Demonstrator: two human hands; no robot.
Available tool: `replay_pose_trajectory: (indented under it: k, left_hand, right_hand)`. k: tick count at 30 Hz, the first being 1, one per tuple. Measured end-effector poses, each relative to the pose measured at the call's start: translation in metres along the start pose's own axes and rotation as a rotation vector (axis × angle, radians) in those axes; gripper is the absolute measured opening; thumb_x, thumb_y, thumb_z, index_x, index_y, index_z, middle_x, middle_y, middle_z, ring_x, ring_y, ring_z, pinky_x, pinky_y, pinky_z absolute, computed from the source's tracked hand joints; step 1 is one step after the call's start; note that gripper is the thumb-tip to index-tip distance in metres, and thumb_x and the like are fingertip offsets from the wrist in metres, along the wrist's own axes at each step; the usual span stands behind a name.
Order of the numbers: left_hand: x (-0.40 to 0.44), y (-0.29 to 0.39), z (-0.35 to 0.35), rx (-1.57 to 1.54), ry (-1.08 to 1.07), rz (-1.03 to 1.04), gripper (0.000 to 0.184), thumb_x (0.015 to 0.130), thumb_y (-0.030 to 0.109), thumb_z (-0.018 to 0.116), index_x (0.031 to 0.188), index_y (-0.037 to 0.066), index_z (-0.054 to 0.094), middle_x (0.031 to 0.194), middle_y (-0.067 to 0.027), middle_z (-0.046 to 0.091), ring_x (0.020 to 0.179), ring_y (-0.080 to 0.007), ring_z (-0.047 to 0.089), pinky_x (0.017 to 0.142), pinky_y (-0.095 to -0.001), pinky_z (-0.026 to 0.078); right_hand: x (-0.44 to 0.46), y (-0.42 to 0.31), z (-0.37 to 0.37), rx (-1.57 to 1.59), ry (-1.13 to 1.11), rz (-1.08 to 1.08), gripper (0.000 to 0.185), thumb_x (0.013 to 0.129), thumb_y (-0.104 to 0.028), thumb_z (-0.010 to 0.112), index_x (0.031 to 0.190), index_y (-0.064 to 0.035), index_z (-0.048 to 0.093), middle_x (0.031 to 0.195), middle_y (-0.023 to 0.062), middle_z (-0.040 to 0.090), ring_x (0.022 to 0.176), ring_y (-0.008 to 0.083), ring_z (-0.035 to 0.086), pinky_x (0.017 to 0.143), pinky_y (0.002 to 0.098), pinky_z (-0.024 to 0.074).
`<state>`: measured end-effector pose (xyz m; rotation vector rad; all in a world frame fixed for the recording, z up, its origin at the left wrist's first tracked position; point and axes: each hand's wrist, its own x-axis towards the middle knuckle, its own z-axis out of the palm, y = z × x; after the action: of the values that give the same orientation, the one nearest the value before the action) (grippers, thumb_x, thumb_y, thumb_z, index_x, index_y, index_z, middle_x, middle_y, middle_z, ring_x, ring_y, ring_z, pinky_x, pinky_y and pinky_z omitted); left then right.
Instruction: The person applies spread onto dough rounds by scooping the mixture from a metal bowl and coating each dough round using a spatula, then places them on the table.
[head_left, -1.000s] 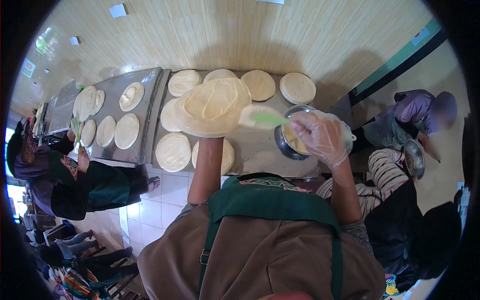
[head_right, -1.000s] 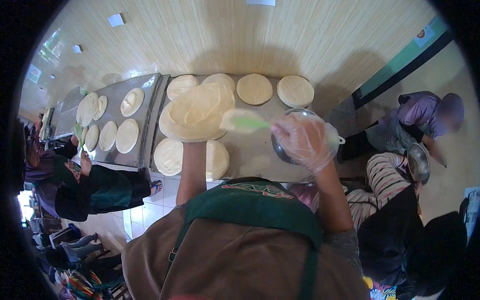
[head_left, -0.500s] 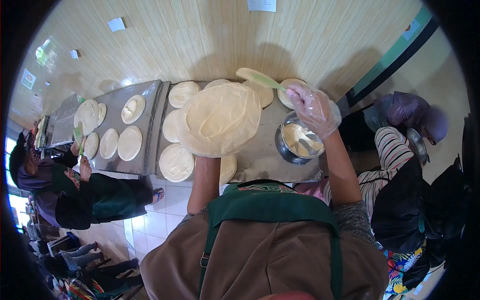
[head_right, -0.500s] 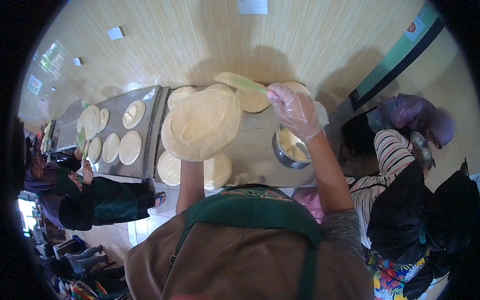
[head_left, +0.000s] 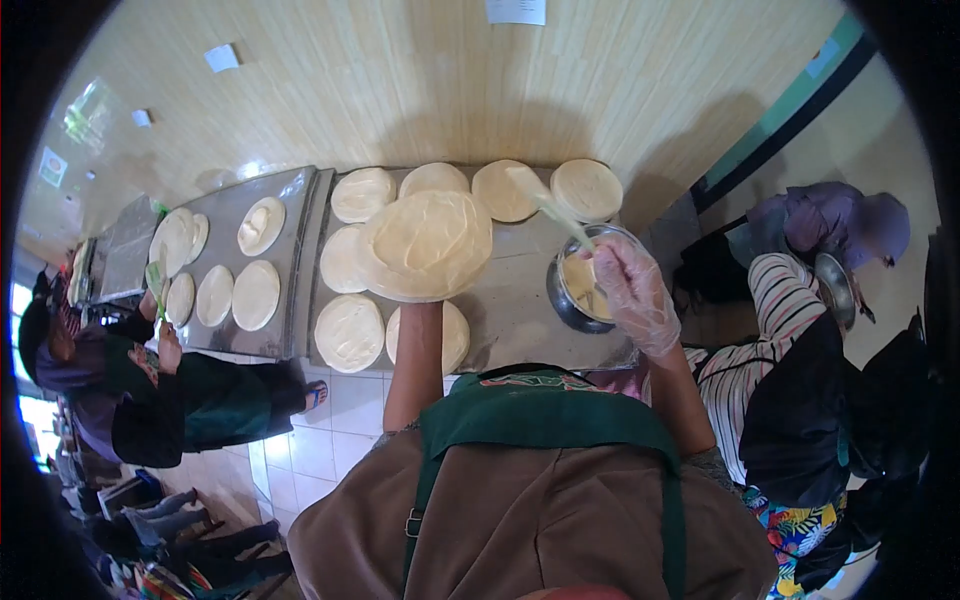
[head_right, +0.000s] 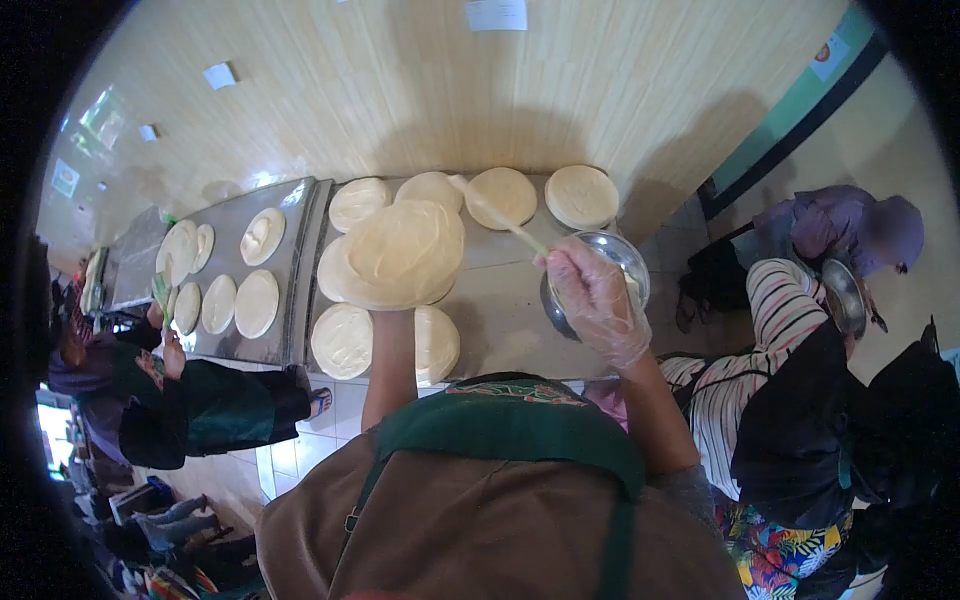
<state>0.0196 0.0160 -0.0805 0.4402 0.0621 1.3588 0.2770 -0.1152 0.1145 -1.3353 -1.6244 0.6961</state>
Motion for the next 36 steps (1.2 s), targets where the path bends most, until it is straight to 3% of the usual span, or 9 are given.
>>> replay_pose_trajectory:
  k: [1,8,11,14,18,22,23,26,36]
  left_hand:
    - [0.003,-0.015,-0.012,-0.079,-0.005,-0.052,0.064,0.097,0.058,0.031,0.143,0.014,0.039,0.145,-0.0126,0.044,0.132,-0.0329,0.044,0.109,-0.0551,0.037]
    - [-0.010,-0.147,-0.151,-0.939,0.047,-0.298,0.064,0.097,0.058,0.028,0.142,0.014,0.040,0.144,-0.0128,0.046,0.132,-0.0324,0.044,0.108,-0.0558,0.037]
    - [-0.003,-0.198,-0.206,-0.362,0.409,-0.165,0.074,0.092,0.070,0.024,0.142,0.019,0.042,0.147,-0.0094,0.043,0.135,-0.0347,0.040,0.111,-0.0598,0.030]
    - [-0.011,-0.188,-0.155,-0.207,0.588,-0.174,0.073,0.092,0.067,0.028,0.143,0.015,0.040,0.143,-0.0120,0.047,0.132,-0.0355,0.043,0.108,-0.0591,0.035]
    - [-0.060,-0.200,-0.131,-0.344,0.870,-0.243,0.113,0.071,0.095,0.014,0.153,0.018,0.025,0.158,-0.0097,0.025,0.142,-0.0370,0.027,0.114,-0.0544,0.024]
    - [-0.057,-0.211,-0.179,-0.190,0.924,-0.312,0.123,0.063,0.100,0.016,0.154,0.018,0.019,0.160,-0.0106,0.018,0.145,-0.0359,0.020,0.116,-0.0517,0.019]
    - [-0.054,-0.211,-0.183,-0.184,0.929,-0.319,0.124,0.062,0.100,0.017,0.154,0.017,0.019,0.160,-0.0111,0.017,0.145,-0.0356,0.020,0.116,-0.0517,0.018]
    - [-0.046,-0.206,-0.171,-0.178,0.951,-0.346,0.124,0.063,0.100,0.016,0.154,0.016,0.018,0.160,-0.0121,0.016,0.145,-0.0351,0.019,0.116,-0.0516,0.017]
    - [-0.026,-0.204,-0.173,-0.148,0.904,-0.368,0.123,0.065,0.098,0.006,0.154,0.015,0.018,0.160,-0.0127,0.018,0.146,-0.0352,0.019,0.117,-0.0518,0.016]
  right_hand:
    - [-0.003,-0.001,-0.007,0.009,0.032,0.047,0.024,0.101,-0.022,0.050,0.097,-0.0028,0.064,0.078,-0.0008,0.054,0.073,0.0072,0.046,0.067,0.0238,0.0397]
    - [-0.060,0.033,-0.040,0.181,0.057,0.453,0.022,0.101,-0.020,0.050,0.099,-0.0032,0.064,0.078,-0.0051,0.048,0.069,0.0038,0.039,0.062,0.0203,0.0340]
    - [-0.080,0.043,-0.043,0.193,0.155,0.506,0.024,0.101,-0.022,0.051,0.098,-0.0019,0.063,0.077,-0.0049,0.048,0.067,0.0033,0.038,0.061,0.0191,0.0322]
    - [-0.091,0.053,-0.051,0.249,0.170,0.604,0.024,0.102,-0.023,0.050,0.100,-0.0017,0.061,0.078,-0.0044,0.050,0.066,0.0034,0.041,0.061,0.0198,0.0381]
    - [-0.097,0.052,-0.056,0.401,0.277,0.624,0.025,0.102,-0.024,0.049,0.102,-0.0022,0.060,0.076,-0.0048,0.050,0.063,0.0027,0.044,0.060,0.0228,0.0491]
    - [-0.106,0.062,-0.058,0.296,0.272,0.671,0.025,0.102,-0.025,0.049,0.100,-0.0027,0.061,0.071,-0.0067,0.048,0.064,0.0010,0.047,0.059,0.0184,0.0413]
    - [-0.107,0.066,-0.054,0.302,0.314,0.674,0.028,0.102,-0.027,0.050,0.100,-0.0010,0.062,0.067,-0.0092,0.040,0.060,0.0009,0.032,0.054,0.0183,0.0260]
    - [-0.098,0.063,-0.066,0.188,0.227,0.650,0.026,0.102,-0.025,0.050,0.100,-0.0022,0.062,0.075,-0.0051,0.054,0.064,0.0028,0.044,0.062,0.0196,0.0398]
    - [-0.091,0.084,-0.078,0.140,0.188,0.639,0.025,0.101,-0.024,0.050,0.098,-0.0029,0.063,0.081,-0.0032,0.054,0.074,0.0046,0.045,0.067,0.0209,0.0381]
